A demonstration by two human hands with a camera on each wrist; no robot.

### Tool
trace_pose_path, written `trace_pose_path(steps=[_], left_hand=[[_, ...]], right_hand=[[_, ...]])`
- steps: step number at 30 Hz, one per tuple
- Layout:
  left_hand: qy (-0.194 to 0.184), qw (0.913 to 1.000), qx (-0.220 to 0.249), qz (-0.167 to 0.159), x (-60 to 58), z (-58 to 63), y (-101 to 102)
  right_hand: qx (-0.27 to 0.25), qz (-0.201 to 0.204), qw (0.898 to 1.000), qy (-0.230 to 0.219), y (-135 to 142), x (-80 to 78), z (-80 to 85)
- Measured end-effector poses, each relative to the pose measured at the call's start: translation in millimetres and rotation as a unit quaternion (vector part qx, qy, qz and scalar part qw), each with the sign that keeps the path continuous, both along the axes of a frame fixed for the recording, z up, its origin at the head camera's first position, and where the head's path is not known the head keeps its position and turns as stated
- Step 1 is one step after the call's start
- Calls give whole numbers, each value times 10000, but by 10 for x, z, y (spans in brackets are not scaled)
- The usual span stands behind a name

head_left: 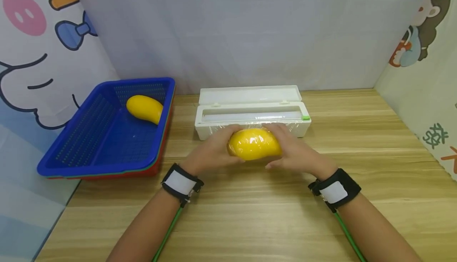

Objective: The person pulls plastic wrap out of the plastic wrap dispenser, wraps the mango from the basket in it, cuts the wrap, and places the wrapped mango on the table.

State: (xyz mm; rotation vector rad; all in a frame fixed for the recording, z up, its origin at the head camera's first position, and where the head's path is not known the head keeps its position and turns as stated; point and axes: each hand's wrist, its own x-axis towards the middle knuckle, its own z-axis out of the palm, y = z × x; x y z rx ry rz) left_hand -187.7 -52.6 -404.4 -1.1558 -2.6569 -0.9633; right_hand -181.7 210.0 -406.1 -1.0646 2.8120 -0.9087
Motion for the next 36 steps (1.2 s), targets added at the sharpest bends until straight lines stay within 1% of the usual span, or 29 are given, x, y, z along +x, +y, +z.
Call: trace_pose_path(steps=[3,5,7,10,13,15,19,22,24,27,29,33,36], left_hand=[[-289,9995,83,-3,-35,-36,-13],[-355,9994,39,-16,-51,-62,-18],[-334,9994,-22,-19,-64,-84,-21],[-197,9997,-167,15,-82,-105,-19],[-76,9993,-360,113,-108,-129,-5],[-110,9991,-381,161,-125,-147,1],[-460,9986,-72,251,-133,-161,-15],[-696,9973,108,223,-129,-158,-37],[-714,9972,109,172,-130,-155,-44],[-597,9981,87,120,-134,-157,-52],[-589,9981,117,111,-137,-159,-58],[-805,9964,219,123,-150,-163,-75],[-1011,9942,354,100,-172,-160,-83]], right_hand=[[-25,-10,9992,390,-11,-5,-29],[-103,0,9981,612,-10,-23,-49],[-180,-7,9968,783,-2,-51,-65],[-303,1,9961,829,12,-92,-84],[-350,10,9970,690,27,-120,-99],[-327,32,9979,561,31,-131,-105],[-286,182,9989,333,33,-141,-109],[-280,237,9990,253,35,-136,-103],[-290,211,9991,222,39,-130,-96],[-272,110,9994,169,60,-140,-105],[-294,68,9995,93,79,-151,-114],[-434,55,9990,-81,115,-176,-125],[-686,48,9972,-289,128,-182,-113]])
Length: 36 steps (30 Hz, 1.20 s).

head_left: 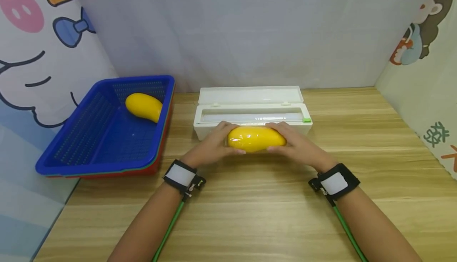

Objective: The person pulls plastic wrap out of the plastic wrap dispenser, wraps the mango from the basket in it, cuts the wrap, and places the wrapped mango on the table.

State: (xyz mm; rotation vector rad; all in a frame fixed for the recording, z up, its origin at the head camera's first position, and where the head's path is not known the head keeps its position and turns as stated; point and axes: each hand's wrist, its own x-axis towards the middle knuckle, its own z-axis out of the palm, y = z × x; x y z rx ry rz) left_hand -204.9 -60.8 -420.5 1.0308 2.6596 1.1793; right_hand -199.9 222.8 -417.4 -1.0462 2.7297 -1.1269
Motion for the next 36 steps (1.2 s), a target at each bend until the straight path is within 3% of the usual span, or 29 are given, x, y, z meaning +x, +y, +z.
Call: trace_pose_path(steps=[8,15,21,25,31,34,36], left_hand=[[-284,9992,268,78,-7,2,-11],[-74,9999,131,-35,-10,22,-19],[-336,9993,151,-50,-12,6,-15],[-428,9988,216,55,-17,-6,22],[122,9978,-194,622,54,32,114],[912,9887,-618,1015,85,69,131],[1552,9774,-857,1151,92,99,132]], right_hand=[[-432,54,9981,-425,16,-14,20],[-434,186,9967,-666,17,-40,16],[-451,335,9951,-813,7,-50,23],[-345,167,9950,-920,5,-35,44],[-458,-348,9932,-1010,-20,30,107],[-453,-375,9951,-800,-23,10,96],[-376,-340,9969,-601,-17,-24,74]])
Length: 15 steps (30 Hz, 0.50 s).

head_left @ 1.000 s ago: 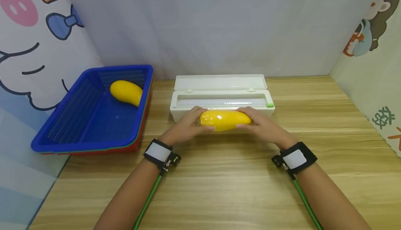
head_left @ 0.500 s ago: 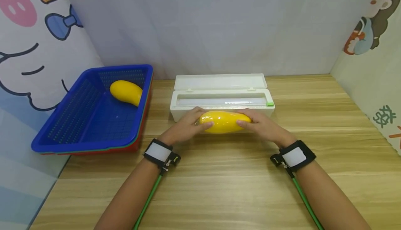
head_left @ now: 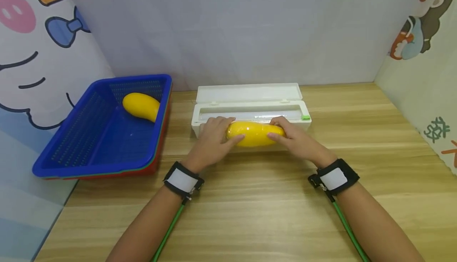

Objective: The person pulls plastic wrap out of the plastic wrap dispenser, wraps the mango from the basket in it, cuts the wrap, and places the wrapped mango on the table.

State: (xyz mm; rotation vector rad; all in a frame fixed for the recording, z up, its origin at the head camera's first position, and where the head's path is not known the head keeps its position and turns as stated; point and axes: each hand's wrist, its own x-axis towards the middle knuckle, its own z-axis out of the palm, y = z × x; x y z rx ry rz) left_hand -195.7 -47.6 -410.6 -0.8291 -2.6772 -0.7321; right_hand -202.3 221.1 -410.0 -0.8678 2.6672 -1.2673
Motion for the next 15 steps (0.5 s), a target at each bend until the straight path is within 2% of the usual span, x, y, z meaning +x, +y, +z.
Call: trace_pose_path(steps=[2,4,8,13,15], left_hand=[[505,9984,-252,8,7,21,-11],[765,9965,-305,-155,4,23,-14],[1013,9937,-302,-379,-12,-11,-22],[1287,9903,-203,-487,-38,-55,-44],[1340,9895,-204,-511,-41,-68,-50]], right_hand=[[49,27,9999,152,3,-28,-12],[144,-10,9994,319,9,-43,-21],[479,-214,9954,803,11,-36,-29],[990,-379,9780,1799,6,-21,9],[1060,-268,9768,1840,35,-25,33]])
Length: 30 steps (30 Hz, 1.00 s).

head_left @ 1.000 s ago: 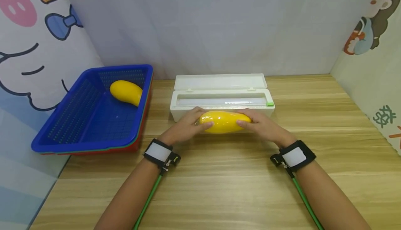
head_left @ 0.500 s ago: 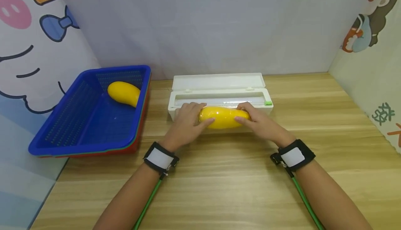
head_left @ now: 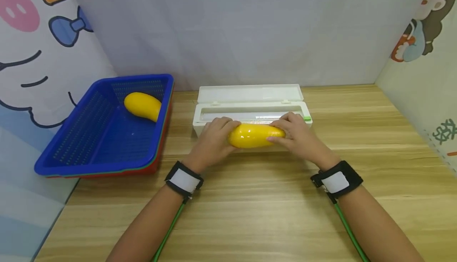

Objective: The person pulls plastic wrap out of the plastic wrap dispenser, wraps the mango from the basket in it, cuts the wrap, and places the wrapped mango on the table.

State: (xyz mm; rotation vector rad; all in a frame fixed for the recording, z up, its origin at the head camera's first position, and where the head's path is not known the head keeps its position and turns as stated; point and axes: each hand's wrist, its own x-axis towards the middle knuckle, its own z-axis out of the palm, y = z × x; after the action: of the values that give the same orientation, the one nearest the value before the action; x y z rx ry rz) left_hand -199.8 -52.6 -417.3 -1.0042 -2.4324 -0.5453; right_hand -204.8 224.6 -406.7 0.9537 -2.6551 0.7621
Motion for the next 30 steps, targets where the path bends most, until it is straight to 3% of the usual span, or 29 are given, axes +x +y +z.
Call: trace_pose_path(steps=[3,5,10,13,21,25,30], left_hand=[[10,10000,-55,76,2,-23,2],[47,9996,-121,232,4,-33,12],[79,9963,-308,800,33,-42,50],[-5,9935,-343,1087,67,-50,63],[-59,9872,-374,1550,146,-78,77],[-50,9794,-385,1980,183,-90,91],[-312,9693,-310,2417,203,-112,82]], right_hand=[[-189,152,9989,-407,108,-19,62],[-324,5,9986,-407,226,-44,109],[-311,-1189,9923,180,546,-108,181],[-87,-1568,9876,89,653,-145,157],[-74,-1282,9917,16,701,-226,83],[-36,-1265,9920,26,700,-241,56],[-94,-1248,9920,184,684,-258,33]])
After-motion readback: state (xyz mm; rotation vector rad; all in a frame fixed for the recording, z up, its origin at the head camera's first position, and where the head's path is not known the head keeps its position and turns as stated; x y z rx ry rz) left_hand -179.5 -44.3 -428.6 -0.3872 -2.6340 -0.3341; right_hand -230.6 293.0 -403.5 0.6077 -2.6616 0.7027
